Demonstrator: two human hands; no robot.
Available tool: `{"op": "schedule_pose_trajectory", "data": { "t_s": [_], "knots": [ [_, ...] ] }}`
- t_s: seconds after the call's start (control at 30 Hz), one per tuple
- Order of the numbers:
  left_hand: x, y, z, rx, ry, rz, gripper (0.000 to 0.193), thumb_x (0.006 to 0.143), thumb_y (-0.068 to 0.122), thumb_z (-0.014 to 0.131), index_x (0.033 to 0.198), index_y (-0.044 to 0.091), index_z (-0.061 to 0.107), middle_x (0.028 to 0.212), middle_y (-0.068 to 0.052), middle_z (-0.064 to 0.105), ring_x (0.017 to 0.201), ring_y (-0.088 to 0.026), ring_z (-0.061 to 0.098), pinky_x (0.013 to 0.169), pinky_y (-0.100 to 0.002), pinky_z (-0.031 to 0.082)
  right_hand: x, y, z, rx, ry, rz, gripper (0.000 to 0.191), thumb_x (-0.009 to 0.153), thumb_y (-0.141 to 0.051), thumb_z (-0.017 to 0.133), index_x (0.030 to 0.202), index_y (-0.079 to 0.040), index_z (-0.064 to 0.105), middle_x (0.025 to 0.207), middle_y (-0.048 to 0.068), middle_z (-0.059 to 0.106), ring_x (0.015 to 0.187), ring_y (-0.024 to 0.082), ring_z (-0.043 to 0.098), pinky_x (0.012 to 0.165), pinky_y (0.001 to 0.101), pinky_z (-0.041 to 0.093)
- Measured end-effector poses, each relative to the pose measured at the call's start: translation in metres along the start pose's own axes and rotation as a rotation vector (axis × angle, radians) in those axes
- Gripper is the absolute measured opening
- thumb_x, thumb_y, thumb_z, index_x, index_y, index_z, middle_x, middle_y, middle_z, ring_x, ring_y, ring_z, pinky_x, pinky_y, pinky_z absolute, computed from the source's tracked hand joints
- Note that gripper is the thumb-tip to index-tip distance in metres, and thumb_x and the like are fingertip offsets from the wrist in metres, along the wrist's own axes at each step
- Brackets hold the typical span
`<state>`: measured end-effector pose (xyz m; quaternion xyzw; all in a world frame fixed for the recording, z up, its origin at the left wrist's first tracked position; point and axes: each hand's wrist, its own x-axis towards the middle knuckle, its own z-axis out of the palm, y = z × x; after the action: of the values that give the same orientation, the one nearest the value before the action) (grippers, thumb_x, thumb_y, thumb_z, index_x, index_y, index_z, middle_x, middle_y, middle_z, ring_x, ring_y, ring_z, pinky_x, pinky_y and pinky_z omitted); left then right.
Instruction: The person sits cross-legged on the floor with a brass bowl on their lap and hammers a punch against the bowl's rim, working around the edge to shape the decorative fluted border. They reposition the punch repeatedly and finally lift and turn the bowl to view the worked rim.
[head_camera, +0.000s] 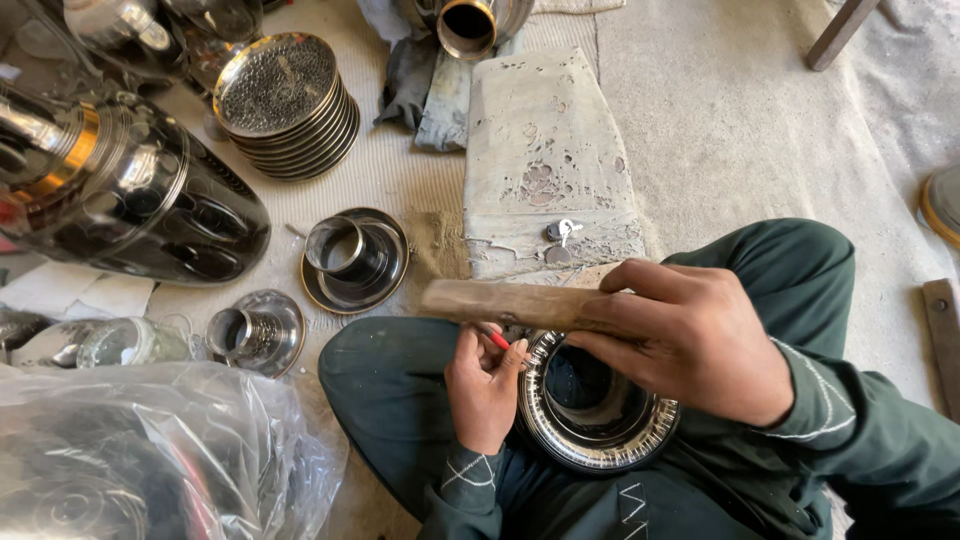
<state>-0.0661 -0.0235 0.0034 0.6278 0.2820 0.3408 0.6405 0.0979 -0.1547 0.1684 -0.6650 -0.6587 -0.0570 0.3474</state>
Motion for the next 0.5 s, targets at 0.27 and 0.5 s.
{"op": "schedule_pose_trajectory", "data": {
  "t_s": [0.27,0.5],
  "knots": [
    [-0.007,-0.012,-0.001,0.094,0.076,0.016,0.022,0.091,0.003,0.074,0.103,-0.003,0.057,0.08,-0.007,0.072,0.073,-0.008,0.068,0.067,-0.025,0.057,-0.001,-0.008,-0.001,0.03,0.076,-0.119,0.028,0.079,-0.022,0.086,0.096,-0.005,0.072,0.091,0.01,0.068,0.067,0.023,0.068,0.056,0.0343,0.054],
    [-0.016,-0.026,0.0,0.149,0.131,0.041,0.023,0.089,0.007,0.079,0.097,-0.005,0.061,0.083,-0.012,0.076,0.074,-0.01,0.07,0.067,-0.026,0.059,-0.007,-0.014,-0.003,0.063,0.081,-0.188,0.032,0.078,-0.021,0.087,0.099,-0.003,0.071,0.094,0.013,0.068,0.073,0.026,0.071,0.06,0.0349,0.056]
  ]
}}
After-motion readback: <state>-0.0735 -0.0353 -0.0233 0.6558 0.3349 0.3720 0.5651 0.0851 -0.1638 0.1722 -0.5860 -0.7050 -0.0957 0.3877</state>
